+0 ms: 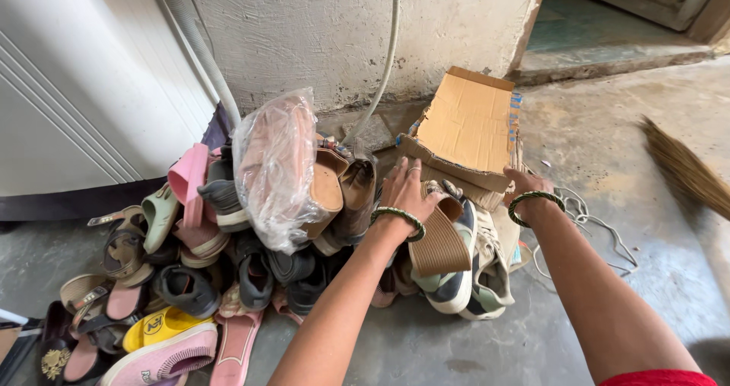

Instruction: The person uses a broom to sweep dust off several pieces of cardboard lying on the floor. They then pick up the cardboard pieces one by one and place them onto the shelves of a white metal shoe rack. The person adjusts the cardboard to fit the shelves and continues to organize the pile of shoes and other items nearby.

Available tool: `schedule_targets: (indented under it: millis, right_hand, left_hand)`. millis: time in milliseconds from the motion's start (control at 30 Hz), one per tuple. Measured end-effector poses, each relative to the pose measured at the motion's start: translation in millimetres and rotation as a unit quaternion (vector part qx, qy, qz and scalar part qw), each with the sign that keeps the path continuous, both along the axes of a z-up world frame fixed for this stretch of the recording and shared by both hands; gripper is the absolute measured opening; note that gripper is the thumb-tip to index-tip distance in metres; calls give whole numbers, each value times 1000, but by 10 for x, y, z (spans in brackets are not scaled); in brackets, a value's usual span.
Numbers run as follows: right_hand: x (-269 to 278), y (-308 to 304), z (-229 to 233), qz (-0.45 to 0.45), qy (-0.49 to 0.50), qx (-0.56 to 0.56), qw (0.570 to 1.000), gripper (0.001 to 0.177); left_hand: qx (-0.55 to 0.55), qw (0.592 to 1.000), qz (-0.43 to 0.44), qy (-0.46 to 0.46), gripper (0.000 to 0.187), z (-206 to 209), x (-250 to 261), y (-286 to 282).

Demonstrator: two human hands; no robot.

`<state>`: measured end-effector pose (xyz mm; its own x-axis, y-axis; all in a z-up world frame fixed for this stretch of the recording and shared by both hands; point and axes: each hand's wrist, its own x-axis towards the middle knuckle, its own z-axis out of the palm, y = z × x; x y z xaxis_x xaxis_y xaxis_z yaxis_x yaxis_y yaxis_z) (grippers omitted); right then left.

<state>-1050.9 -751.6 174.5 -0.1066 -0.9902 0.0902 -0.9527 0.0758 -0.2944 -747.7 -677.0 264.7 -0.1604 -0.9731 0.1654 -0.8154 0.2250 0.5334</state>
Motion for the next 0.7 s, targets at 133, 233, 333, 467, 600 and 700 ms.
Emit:
schedule_targets:
  millis: [133,233,333,467,600,700]
  right_hand:
    - [111,-338,44,-311,-683,38,660,73]
    - [88,-440,59,-318,-694,58,644,75]
    - [-47,-523,-14,-315,-706,84,629,71]
    - [-208,-684,-332,-273,-737,95,611,54]
    - [-290,-815,-376,-222,-769,100,591,39]
    - [-148,-628,-159,-254,-830,123,481,37]
  left_hand:
    - [-17,999,-13,38,91,-83,-241,-282]
    - [12,992,-17,127,96,-246,-418,-456]
    - [28,979,8,200,101,-439,-632,-641]
    - [61,959,73,268,108,-512,-844,-775]
    - [164,912,150,344,113,-361,-950,-719]
    - [167,899,150,376,106,-255,-922,-663]
